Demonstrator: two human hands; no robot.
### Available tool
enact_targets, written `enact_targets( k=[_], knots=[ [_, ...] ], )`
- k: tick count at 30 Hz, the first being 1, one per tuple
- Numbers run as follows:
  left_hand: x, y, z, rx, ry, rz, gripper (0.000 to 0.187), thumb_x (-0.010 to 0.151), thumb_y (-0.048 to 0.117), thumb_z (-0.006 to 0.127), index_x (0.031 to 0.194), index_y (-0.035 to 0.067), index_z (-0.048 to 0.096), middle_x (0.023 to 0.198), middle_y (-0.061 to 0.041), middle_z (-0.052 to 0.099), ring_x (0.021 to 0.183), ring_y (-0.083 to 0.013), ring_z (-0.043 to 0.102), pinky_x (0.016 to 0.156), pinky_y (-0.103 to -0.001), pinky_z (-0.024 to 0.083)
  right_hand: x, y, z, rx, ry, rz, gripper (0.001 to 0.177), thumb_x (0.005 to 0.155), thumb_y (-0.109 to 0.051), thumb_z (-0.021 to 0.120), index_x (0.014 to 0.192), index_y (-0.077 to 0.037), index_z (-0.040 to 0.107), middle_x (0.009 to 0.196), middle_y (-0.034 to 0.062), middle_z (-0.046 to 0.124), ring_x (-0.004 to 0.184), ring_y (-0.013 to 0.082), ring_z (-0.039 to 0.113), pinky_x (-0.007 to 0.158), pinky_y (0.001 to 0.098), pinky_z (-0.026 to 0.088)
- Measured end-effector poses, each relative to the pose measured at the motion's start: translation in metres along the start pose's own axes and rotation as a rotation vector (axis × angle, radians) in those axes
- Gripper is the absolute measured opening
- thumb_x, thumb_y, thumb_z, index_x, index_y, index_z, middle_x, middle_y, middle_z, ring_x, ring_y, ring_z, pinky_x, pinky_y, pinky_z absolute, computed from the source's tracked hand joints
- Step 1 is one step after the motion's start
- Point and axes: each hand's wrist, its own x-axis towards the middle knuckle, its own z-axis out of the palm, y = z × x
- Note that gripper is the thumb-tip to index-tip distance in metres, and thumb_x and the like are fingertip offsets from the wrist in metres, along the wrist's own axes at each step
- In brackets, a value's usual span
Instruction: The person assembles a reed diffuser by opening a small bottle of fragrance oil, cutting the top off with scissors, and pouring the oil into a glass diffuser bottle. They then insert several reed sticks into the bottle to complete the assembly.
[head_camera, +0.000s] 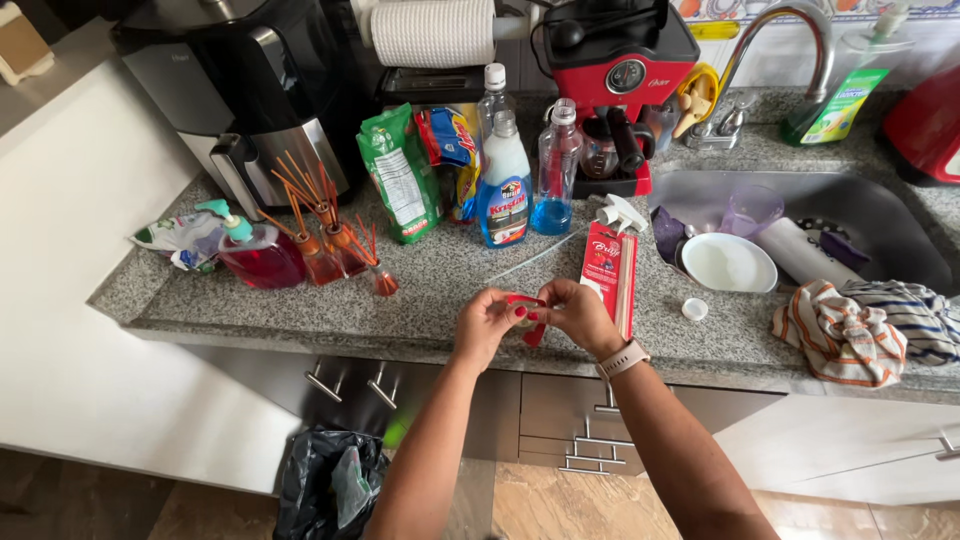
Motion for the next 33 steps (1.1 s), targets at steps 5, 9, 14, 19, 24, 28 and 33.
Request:
enact_targets(
  k=[5, 9, 14, 19, 24, 28, 33],
  knots=[
    [-0.001, 0.012, -0.001, 0.008, -0.025, -0.048, 0.043, 0.078, 0.018, 0.090, 0.116, 0.008, 0.071, 0.097, -0.004, 0.067, 0.088, -0.0101, 0.066, 0.085, -0.028, 0.059, 0.003, 0.003, 0.006, 0.110, 0.066, 0.065, 0.031, 0.069, -0.018, 0.095, 0.086, -0.008, 0.072, 0.071, -0.0005, 0.068, 0.068, 0.0082, 0.063, 0.068, 0.0228, 0.052],
    [0.019, 0.010, -0.019, 0.227, -0.139, -0.024, 0.048, 0.070, 0.010, 0.093, 0.114, 0.006, 0.074, 0.101, -0.011, 0.074, 0.092, -0.0183, 0.071, 0.083, -0.033, 0.059, -0.002, -0.010, 0.000, 0.170, 0.037, 0.120, 0.037, 0.066, -0.016, 0.098, 0.090, -0.006, 0.070, 0.074, 0.0001, 0.068, 0.070, 0.0091, 0.062, 0.068, 0.0226, 0.052],
    [0.027, 0.017, -0.015, 0.329, -0.187, -0.030, 0.044, 0.068, 0.004, 0.090, 0.108, 0.005, 0.071, 0.097, -0.013, 0.075, 0.089, -0.0197, 0.073, 0.083, -0.033, 0.060, 0.005, 0.023, -0.009, 0.056, 0.015, 0.107, 0.042, 0.061, -0.019, 0.100, 0.087, -0.006, 0.070, 0.072, 0.0007, 0.064, 0.069, 0.0112, 0.059, 0.065, 0.0252, 0.050],
    [0.038, 0.018, -0.020, 0.396, -0.235, -0.058, 0.042, 0.065, 0.013, 0.094, 0.099, 0.010, 0.071, 0.090, -0.006, 0.075, 0.084, -0.0145, 0.074, 0.076, -0.029, 0.061, 0.006, 0.025, -0.004, 0.099, 0.037, 0.101, 0.039, 0.061, -0.024, 0.099, 0.081, -0.006, 0.071, 0.066, -0.0001, 0.062, 0.064, 0.0082, 0.055, 0.060, 0.0212, 0.044],
    [0.039, 0.016, -0.022, 0.399, -0.235, -0.073, 0.042, 0.062, 0.022, 0.097, 0.093, 0.010, 0.071, 0.081, -0.004, 0.070, 0.073, -0.0088, 0.066, 0.071, -0.026, 0.059, 0.008, 0.020, -0.004, 0.076, 0.049, 0.108, 0.041, 0.059, -0.025, 0.101, 0.079, -0.006, 0.071, 0.063, -0.0005, 0.060, 0.060, 0.0079, 0.052, 0.057, 0.0208, 0.041],
    [0.039, 0.002, -0.026, 0.590, -0.196, 0.036, 0.027, 0.067, 0.029, 0.094, 0.079, 0.018, 0.074, 0.075, -0.002, 0.065, 0.071, -0.0153, 0.068, 0.063, -0.028, 0.056, 0.011, 0.020, -0.003, 0.094, 0.063, 0.103, 0.037, 0.061, -0.025, 0.099, 0.078, -0.006, 0.072, 0.061, -0.0008, 0.059, 0.059, 0.0075, 0.051, 0.055, 0.0209, 0.039],
    [0.039, 0.031, -0.026, 0.368, -0.233, -0.165, 0.046, 0.061, 0.021, 0.096, 0.102, 0.015, 0.075, 0.087, 0.000, 0.071, 0.080, -0.0101, 0.065, 0.076, -0.026, 0.057, 0.019, 0.011, -0.005, -0.009, 0.014, 0.124, 0.044, 0.055, -0.023, 0.102, 0.083, -0.007, 0.072, 0.070, 0.0000, 0.065, 0.068, 0.0109, 0.058, 0.067, 0.0244, 0.047]
  ],
)
